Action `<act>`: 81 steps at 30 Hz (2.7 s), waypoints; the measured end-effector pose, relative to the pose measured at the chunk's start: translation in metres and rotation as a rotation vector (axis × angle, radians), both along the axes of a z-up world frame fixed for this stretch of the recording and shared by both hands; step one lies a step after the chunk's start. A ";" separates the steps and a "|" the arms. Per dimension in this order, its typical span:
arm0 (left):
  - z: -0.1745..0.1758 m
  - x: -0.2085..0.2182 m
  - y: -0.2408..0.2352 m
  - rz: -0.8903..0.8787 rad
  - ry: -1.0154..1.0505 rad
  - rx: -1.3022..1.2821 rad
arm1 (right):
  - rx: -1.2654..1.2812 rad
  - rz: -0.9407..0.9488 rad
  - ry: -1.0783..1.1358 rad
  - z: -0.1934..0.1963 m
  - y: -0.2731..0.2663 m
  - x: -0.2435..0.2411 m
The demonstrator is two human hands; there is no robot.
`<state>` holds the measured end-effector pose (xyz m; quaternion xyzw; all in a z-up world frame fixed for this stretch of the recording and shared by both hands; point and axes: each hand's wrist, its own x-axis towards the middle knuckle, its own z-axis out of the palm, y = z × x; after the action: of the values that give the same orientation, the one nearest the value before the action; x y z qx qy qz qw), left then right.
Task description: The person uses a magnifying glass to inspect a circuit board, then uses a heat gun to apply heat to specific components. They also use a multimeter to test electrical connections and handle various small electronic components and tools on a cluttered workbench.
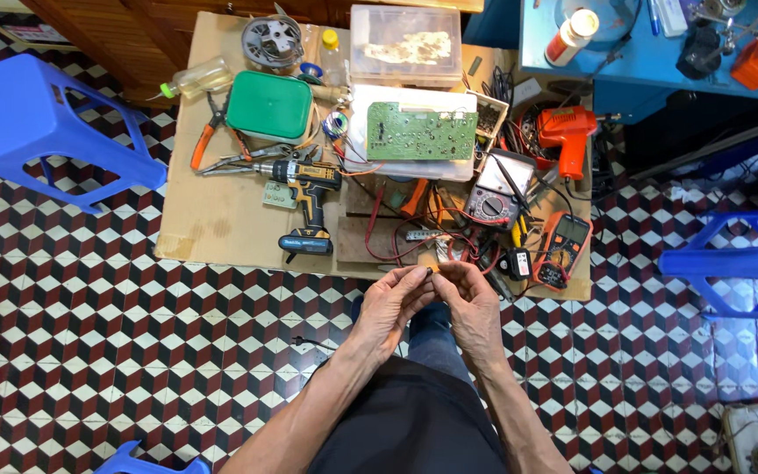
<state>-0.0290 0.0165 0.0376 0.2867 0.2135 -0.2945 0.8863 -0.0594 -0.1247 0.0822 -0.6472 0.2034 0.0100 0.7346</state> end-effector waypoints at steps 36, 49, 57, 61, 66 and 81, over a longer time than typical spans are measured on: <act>-0.014 0.025 0.009 -0.185 -0.064 0.462 | -0.170 -0.331 0.506 -0.189 -0.134 -0.077; -0.028 0.017 0.022 -0.287 0.145 0.644 | 0.323 -0.410 0.359 -0.319 -0.195 -0.071; -0.025 0.024 -0.007 -0.360 0.151 0.658 | -0.188 -0.499 0.492 -0.300 -0.183 -0.072; -0.029 0.028 -0.017 -0.368 0.131 0.623 | -0.508 -0.759 0.476 -0.243 -0.196 -0.047; -0.030 0.027 -0.023 -0.376 0.117 0.595 | -0.741 -0.629 0.183 -0.145 -0.193 -0.005; -0.021 0.020 -0.003 -0.253 0.208 0.613 | -1.138 -0.096 -0.025 -0.117 -0.181 0.129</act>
<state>-0.0085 0.0133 0.0164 0.5322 0.3440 -0.3519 0.6889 0.0697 -0.3054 -0.0345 -0.9310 0.1971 -0.1422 0.2723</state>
